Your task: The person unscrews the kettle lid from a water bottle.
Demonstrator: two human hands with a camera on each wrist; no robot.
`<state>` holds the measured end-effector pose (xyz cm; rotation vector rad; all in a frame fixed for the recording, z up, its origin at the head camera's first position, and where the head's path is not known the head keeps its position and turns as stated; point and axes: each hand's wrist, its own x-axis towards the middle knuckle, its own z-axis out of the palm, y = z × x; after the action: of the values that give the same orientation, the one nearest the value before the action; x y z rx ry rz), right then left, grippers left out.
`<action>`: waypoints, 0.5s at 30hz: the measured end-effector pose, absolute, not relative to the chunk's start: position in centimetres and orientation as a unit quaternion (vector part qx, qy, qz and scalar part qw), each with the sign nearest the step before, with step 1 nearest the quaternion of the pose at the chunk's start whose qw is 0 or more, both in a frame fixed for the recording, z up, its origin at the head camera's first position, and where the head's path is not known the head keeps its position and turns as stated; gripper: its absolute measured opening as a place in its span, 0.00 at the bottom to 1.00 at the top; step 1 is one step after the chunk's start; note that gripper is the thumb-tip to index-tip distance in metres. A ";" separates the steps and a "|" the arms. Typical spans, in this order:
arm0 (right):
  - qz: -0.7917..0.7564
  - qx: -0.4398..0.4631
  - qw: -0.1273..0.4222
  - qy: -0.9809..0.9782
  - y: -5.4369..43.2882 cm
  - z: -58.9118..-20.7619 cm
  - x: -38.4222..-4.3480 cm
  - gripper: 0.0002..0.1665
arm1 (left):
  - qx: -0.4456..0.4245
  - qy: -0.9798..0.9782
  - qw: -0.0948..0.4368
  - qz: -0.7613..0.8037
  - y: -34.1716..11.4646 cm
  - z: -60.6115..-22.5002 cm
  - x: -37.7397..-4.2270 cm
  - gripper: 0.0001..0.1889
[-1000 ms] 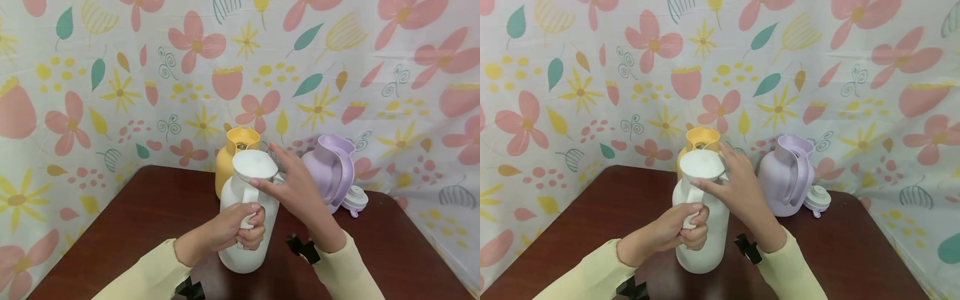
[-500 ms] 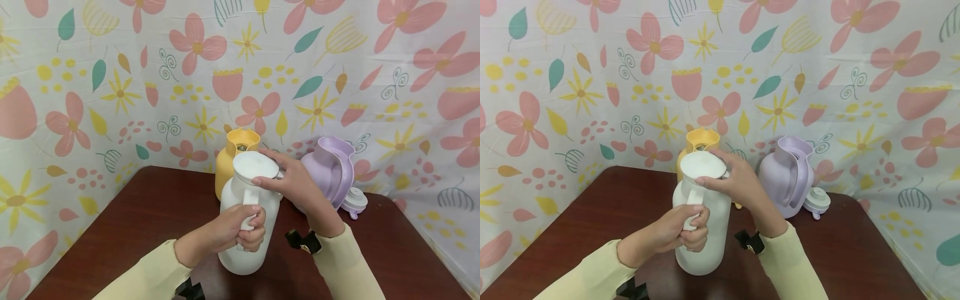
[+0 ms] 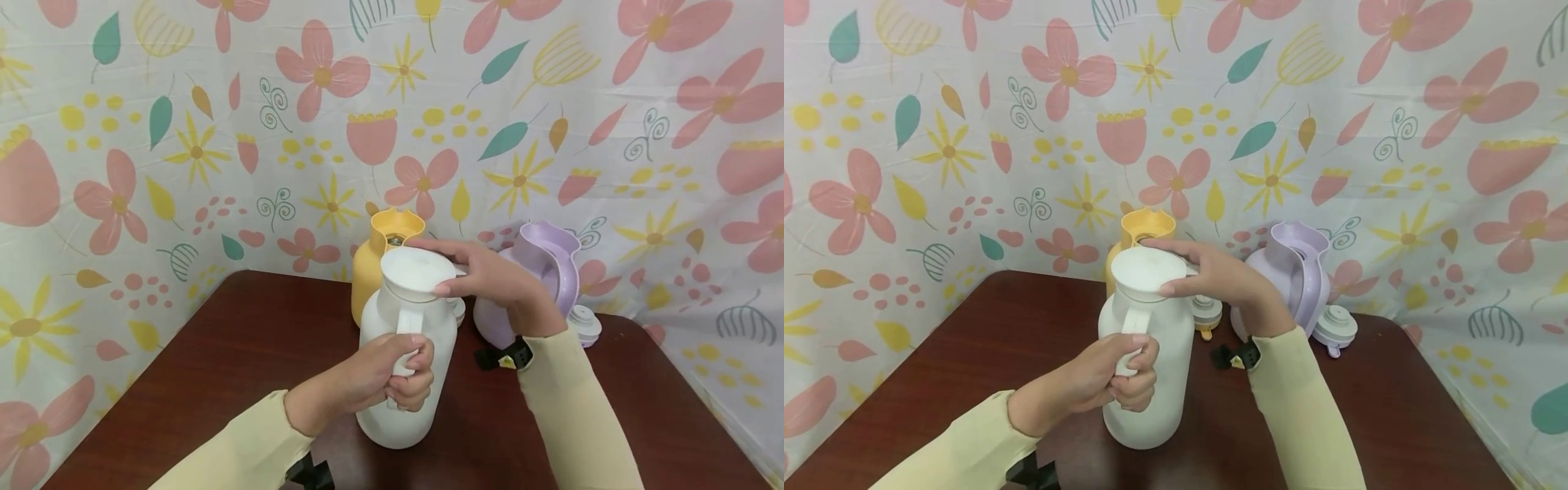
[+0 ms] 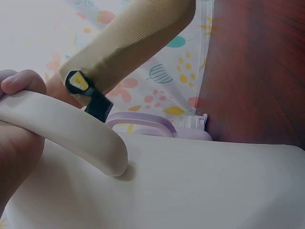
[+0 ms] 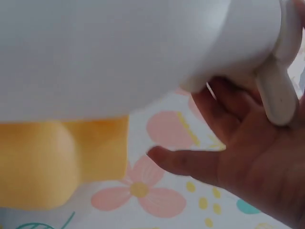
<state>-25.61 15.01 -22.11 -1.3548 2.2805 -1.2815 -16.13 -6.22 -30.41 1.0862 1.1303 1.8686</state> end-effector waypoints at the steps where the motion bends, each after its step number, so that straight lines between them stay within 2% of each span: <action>1: -0.426 -0.471 0.115 0.764 15.1 -21.9 -26.0 0.47 | 0.419 0.435 0.344 0.719 -6.2 -30.4 -16.1 0.17; 9: -0.349 -0.549 0.255 0.715 15.0 -19.1 -28.9 0.50 | 0.426 0.430 0.347 0.717 -6.3 -30.4 -16.2 0.17; 15: -0.337 -0.592 0.337 0.650 14.4 -18.7 -30.8 0.44 | 0.422 0.429 0.347 0.720 -6.2 -30.5 -16.2 0.16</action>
<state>-30.84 14.38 -18.70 -1.5422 1.6947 -0.8781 -16.22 -6.20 -30.51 1.0948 1.1119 1.8666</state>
